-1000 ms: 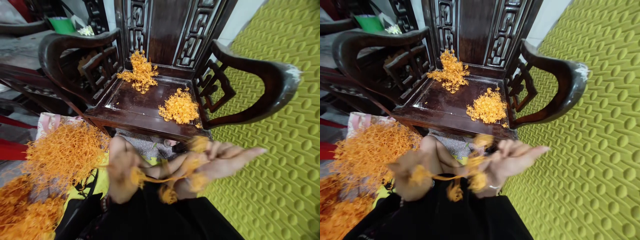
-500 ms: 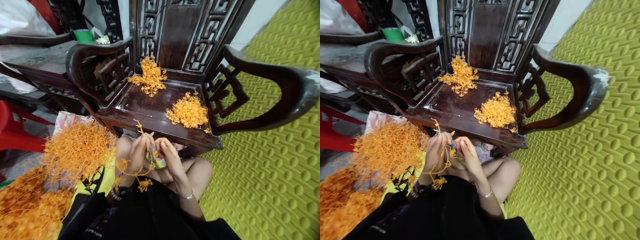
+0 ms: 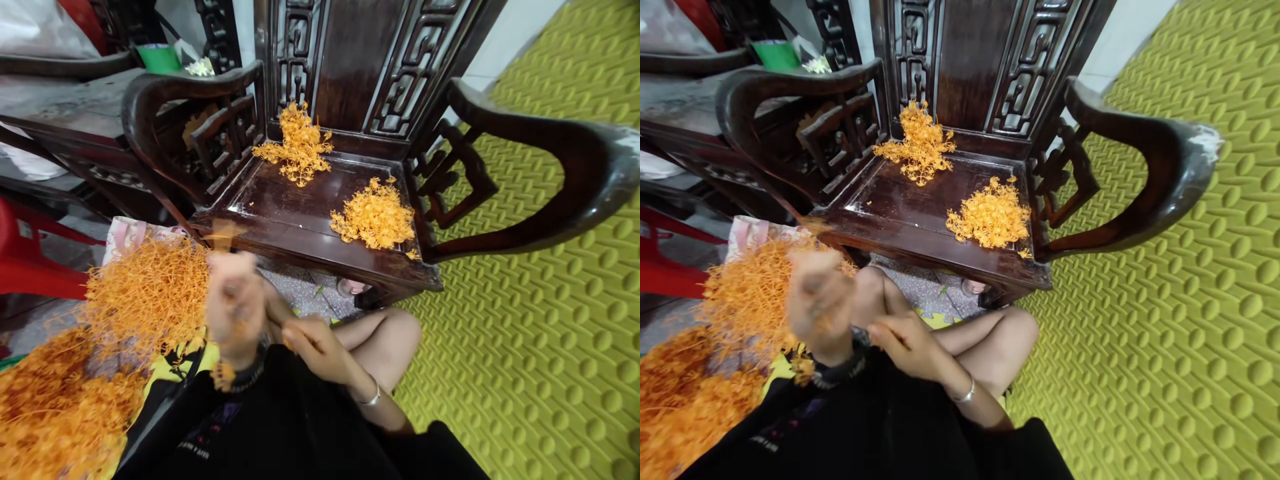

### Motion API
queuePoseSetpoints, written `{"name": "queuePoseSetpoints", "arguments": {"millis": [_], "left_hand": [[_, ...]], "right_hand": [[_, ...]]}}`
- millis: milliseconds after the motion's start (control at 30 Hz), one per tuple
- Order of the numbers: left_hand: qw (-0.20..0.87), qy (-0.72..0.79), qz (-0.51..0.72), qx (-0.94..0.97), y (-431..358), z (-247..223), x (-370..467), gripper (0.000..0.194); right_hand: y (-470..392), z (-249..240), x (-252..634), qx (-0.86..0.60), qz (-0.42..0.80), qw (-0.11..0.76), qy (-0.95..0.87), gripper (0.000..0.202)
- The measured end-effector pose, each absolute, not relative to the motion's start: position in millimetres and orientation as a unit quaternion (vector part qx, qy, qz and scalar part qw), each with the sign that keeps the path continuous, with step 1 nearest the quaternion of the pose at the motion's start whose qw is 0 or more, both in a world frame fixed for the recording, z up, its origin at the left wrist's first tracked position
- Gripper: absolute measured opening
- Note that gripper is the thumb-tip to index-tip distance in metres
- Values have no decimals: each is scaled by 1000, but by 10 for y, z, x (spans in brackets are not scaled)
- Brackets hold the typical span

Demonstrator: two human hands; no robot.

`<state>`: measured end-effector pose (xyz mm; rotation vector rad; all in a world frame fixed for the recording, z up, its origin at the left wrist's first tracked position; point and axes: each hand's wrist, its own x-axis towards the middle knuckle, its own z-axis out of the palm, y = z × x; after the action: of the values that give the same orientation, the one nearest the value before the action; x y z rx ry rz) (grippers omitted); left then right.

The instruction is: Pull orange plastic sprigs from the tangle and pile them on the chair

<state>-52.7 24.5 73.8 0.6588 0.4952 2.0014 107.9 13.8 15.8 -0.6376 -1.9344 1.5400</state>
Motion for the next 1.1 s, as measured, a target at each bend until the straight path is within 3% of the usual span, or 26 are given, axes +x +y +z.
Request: {"name": "queuePoseSetpoints", "arguments": {"millis": [67,133,333,500,733,833,967,1100], "left_hand": [[319,95,903,270,266,922,-838,48],[276,59,906,317,303,1035,-1057,52],[360,171,842,364,517,918,-725,53],[400,223,825,331,696,654,-425,49],[444,227,810,308,740,500,-393,50],[450,235,812,288,736,488,-401,49],[554,218,784,175,747,538,-544,48],[479,196,847,118,760,574,-896,46]], "right_hand": [[66,110,1161,-229,602,253,-722,44],[55,77,1209,-247,615,253,-705,39],[252,194,1008,-284,583,330,-686,18],[207,168,812,-311,581,333,-674,30],[170,80,739,-337,573,324,-673,24],[188,110,716,-310,602,288,-678,26],[225,155,748,-249,627,226,-703,32],[217,127,896,-284,606,266,-694,36]]}}
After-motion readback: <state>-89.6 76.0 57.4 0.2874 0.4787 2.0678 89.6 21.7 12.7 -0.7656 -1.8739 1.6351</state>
